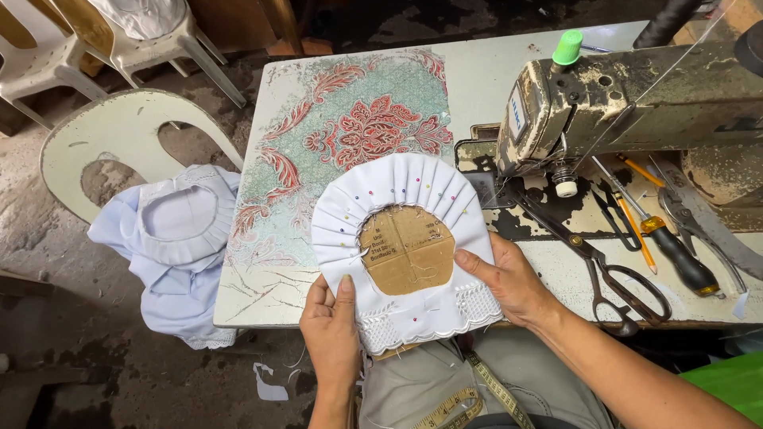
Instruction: Pinning a ruffled fabric piece to a cardboard template and measuring it with a tape measure at a sewing workstation.
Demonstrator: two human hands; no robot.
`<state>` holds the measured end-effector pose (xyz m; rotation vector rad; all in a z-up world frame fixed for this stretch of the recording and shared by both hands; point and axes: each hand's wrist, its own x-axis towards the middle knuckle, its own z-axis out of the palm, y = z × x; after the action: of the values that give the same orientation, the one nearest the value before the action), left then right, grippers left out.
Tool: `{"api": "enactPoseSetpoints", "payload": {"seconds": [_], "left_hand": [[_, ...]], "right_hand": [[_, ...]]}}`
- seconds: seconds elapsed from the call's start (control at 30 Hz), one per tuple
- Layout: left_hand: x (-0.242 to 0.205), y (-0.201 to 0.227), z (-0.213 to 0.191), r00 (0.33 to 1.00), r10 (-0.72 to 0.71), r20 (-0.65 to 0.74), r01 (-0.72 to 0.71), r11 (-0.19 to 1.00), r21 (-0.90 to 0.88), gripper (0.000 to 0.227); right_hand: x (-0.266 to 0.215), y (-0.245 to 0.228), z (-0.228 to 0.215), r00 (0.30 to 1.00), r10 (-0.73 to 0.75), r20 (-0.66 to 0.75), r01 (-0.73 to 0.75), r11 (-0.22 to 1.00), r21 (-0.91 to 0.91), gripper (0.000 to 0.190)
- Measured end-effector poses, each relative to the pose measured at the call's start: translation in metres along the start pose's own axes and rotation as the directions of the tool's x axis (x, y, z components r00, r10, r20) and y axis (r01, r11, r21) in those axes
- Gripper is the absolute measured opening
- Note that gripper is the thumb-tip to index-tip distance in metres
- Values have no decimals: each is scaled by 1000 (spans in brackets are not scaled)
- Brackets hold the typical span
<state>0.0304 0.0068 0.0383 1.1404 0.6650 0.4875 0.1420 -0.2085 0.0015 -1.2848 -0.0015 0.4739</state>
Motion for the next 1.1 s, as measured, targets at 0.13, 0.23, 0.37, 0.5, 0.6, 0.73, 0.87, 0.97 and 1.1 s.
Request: {"api": "enactPoseSetpoints", "payload": {"seconds": [0.13,0.23,0.37,0.5,0.6,0.73,0.87,0.97,1.1], "left_hand": [[1,3,-1,1000,11,22,-11,1000,-19,28],[2,3,-2,999,-11,39,13,999,-34,27],[5,-5,-2,1000,13,18,-13,1000,-7,28],[5,-9,-1,999,32,16,-32,999,1,28],[7,-14,-2,999,43,19,-42,999,-10,28],[9,-21,-2,998,67,-6,-67,998,9,28],[10,-23,-1,994,105,-16,-104,993,57,27],[9,-22,-1,994,110,-6,-109,991,71,30],[8,-20,0,996,95,-2,-94,995,43,31]], "right_hand": [[-1,-3,3,1000,21,17,-22,999,33,30],[0,-1,1,1000,21,5,-21,1000,-6,29],[0,2,1,999,-17,31,18,999,-37,27],[-4,-8,11,999,38,7,-38,999,4,43],[-3,-6,8,1000,11,27,-10,999,-30,45],[-4,-5,10,1000,15,15,-13,997,-81,48],[-2,2,7,1000,-4,22,5,999,-54,40],[-3,2,7,999,-8,34,10,998,-60,39],[-4,-2,9,999,27,20,-25,997,-78,37]]}}
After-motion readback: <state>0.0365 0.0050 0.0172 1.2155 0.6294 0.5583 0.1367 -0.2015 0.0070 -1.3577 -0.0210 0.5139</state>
